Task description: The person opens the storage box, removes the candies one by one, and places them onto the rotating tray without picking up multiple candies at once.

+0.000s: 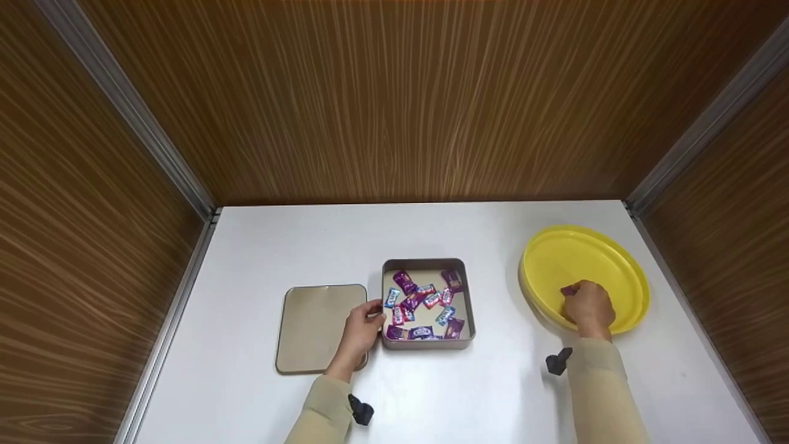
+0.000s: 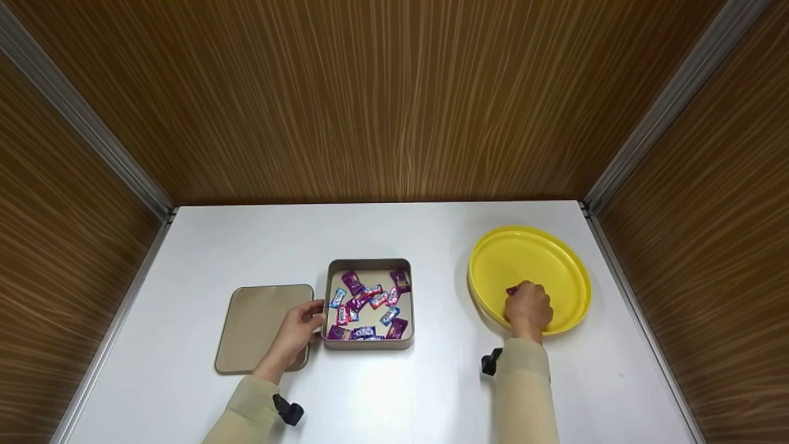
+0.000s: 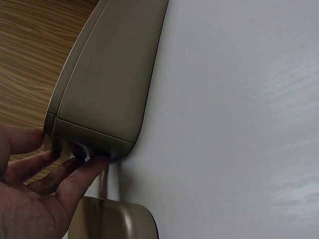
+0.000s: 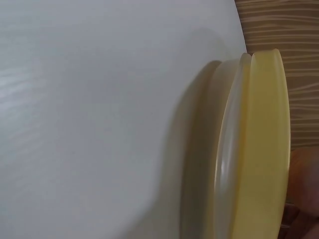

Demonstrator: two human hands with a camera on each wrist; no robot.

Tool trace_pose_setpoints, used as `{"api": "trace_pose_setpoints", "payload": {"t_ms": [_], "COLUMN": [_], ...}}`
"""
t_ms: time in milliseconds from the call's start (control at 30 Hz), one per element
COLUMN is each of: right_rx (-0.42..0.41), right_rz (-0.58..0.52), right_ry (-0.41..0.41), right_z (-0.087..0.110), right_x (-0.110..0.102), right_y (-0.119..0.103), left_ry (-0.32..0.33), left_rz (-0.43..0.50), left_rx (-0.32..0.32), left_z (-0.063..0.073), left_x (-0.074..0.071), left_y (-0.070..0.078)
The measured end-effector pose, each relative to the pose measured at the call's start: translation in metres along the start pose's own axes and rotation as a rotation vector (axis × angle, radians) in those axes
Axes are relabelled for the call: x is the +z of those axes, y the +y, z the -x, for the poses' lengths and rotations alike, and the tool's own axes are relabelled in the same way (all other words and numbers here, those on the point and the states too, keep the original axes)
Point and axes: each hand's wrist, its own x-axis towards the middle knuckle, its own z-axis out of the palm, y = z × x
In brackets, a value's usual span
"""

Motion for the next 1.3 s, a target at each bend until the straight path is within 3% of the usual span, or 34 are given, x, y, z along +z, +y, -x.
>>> {"api": "trace_pose_setpoints", "payload": {"t_ms": [433,667,933,1300], "right_rx": [0.059,-0.018,-0.149,-0.32], "right_rz": [-0.06,-0.003,-0.044,-0.011], "right_ry": [-0.009,0.108,0.198,0.094], "right_z": [-0.002,0.003,0.015,0.042], "right_x": [-0.001,-0.004,-0.006,0.002], "right_y": [0.007,-0.001,-0.032,-0.078], "left_ry": [-0.004,-0.011,-0.003,-0.001], "left_rz": [-0.01,0.011,0.017,0.03], "left_rx": [0.017,0.036,0.035,0.013], "left_z": [0.001,0.001,0.001,-0.002], "left_x": [0.001,0.0,0.001,0.001], "left_y": [0.0,0.0,-0.002,-0.003]}}
